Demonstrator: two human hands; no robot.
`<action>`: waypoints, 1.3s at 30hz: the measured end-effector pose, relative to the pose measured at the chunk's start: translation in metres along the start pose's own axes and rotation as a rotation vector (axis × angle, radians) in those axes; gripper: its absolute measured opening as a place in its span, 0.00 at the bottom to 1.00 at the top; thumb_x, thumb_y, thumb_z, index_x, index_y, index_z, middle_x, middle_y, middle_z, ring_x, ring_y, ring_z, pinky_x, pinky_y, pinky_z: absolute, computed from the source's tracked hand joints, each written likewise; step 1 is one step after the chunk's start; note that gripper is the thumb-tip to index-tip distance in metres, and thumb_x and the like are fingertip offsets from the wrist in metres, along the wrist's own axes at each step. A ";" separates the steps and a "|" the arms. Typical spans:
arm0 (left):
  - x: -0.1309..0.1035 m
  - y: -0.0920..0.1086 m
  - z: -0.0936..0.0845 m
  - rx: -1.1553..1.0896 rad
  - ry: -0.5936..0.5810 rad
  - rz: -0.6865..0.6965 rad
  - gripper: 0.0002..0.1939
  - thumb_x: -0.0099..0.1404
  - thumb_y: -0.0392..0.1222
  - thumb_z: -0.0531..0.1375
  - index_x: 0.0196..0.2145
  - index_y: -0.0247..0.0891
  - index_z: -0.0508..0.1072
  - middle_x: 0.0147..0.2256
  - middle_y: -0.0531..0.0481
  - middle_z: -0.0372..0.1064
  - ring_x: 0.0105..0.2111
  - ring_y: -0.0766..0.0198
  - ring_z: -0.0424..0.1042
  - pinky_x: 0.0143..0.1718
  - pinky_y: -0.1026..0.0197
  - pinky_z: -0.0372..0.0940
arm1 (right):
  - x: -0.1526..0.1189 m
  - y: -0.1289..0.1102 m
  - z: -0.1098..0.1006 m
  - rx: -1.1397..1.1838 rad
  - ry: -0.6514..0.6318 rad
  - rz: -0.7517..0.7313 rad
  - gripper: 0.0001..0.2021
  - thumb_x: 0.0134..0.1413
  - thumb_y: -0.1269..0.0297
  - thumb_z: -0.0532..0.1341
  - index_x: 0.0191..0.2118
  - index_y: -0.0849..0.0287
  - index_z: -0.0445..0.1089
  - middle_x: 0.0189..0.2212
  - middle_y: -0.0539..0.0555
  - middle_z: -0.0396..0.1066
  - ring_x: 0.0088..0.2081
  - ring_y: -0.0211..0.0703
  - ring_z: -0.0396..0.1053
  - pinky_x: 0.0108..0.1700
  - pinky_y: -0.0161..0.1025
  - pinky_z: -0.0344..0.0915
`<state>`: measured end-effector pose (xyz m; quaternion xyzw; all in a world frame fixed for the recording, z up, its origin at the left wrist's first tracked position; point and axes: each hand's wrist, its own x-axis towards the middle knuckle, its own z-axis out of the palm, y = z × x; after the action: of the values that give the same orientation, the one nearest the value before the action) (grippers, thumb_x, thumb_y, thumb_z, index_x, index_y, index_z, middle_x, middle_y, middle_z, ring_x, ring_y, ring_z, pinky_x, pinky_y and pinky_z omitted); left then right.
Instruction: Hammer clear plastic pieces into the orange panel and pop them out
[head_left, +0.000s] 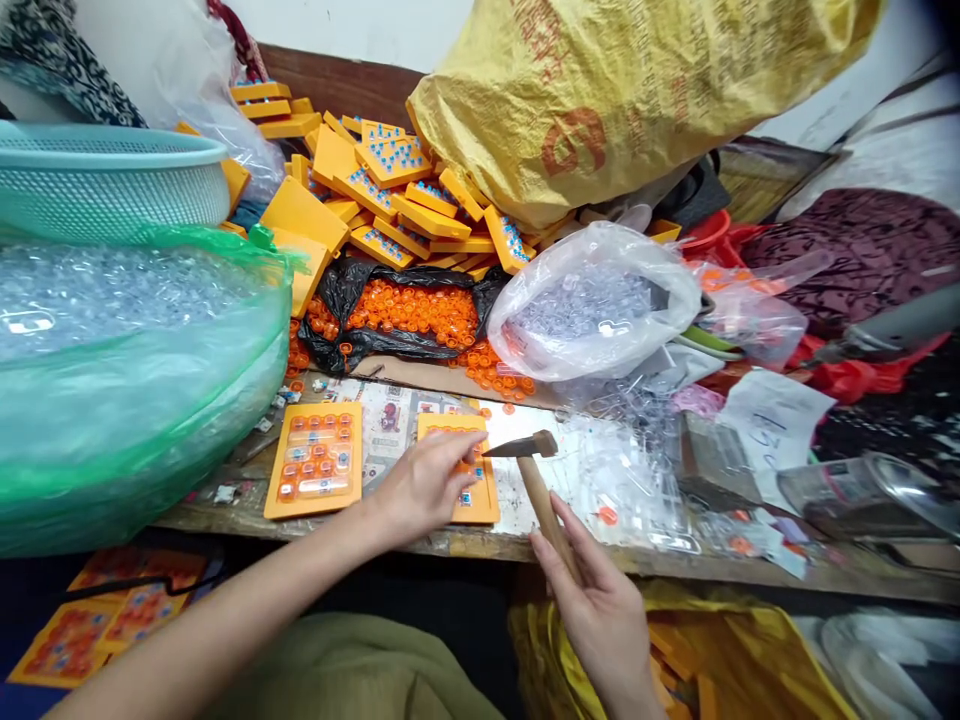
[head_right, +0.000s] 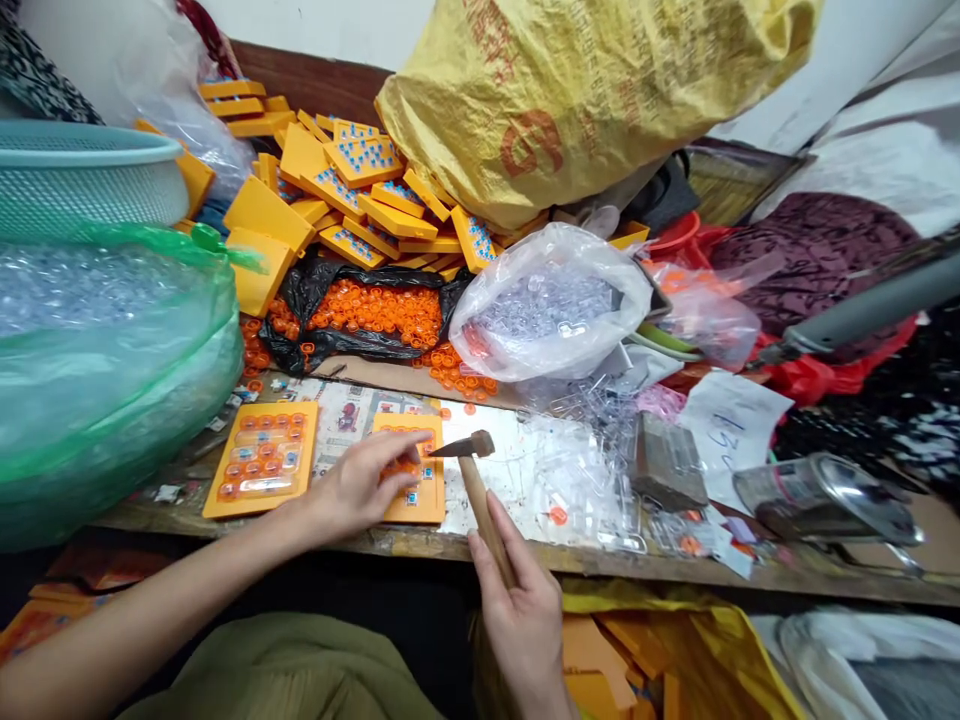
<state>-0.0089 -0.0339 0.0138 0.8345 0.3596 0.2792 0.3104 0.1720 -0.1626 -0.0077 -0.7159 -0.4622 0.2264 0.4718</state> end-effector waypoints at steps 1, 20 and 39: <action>-0.007 0.003 0.006 -0.012 0.004 0.027 0.23 0.61 0.30 0.57 0.55 0.31 0.67 0.38 0.43 0.74 0.39 0.59 0.71 0.44 0.57 0.68 | -0.002 -0.001 -0.002 -0.036 -0.010 -0.082 0.19 0.52 0.59 0.64 0.50 0.55 0.74 0.47 0.54 0.75 0.45 0.49 0.75 0.46 0.40 0.73; -0.017 -0.002 0.018 -0.254 0.206 -0.197 0.35 0.53 0.33 0.66 0.58 0.35 0.62 0.38 0.48 0.76 0.39 0.60 0.73 0.45 0.58 0.68 | -0.012 -0.006 -0.010 -0.211 -0.157 -0.465 0.21 0.58 0.73 0.58 0.56 0.50 0.68 0.41 0.52 0.77 0.38 0.39 0.76 0.43 0.30 0.70; 0.058 -0.020 -0.024 0.094 0.031 -0.235 0.18 0.59 0.34 0.57 0.48 0.34 0.71 0.35 0.45 0.74 0.35 0.59 0.74 0.38 0.59 0.68 | 0.016 0.011 0.013 0.253 0.125 0.193 0.34 0.49 0.55 0.66 0.61 0.60 0.61 0.23 0.47 0.70 0.17 0.31 0.59 0.17 0.30 0.61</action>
<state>0.0001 0.0297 0.0298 0.7959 0.4722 0.2367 0.2960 0.1751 -0.1437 -0.0219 -0.7046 -0.3289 0.2821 0.5619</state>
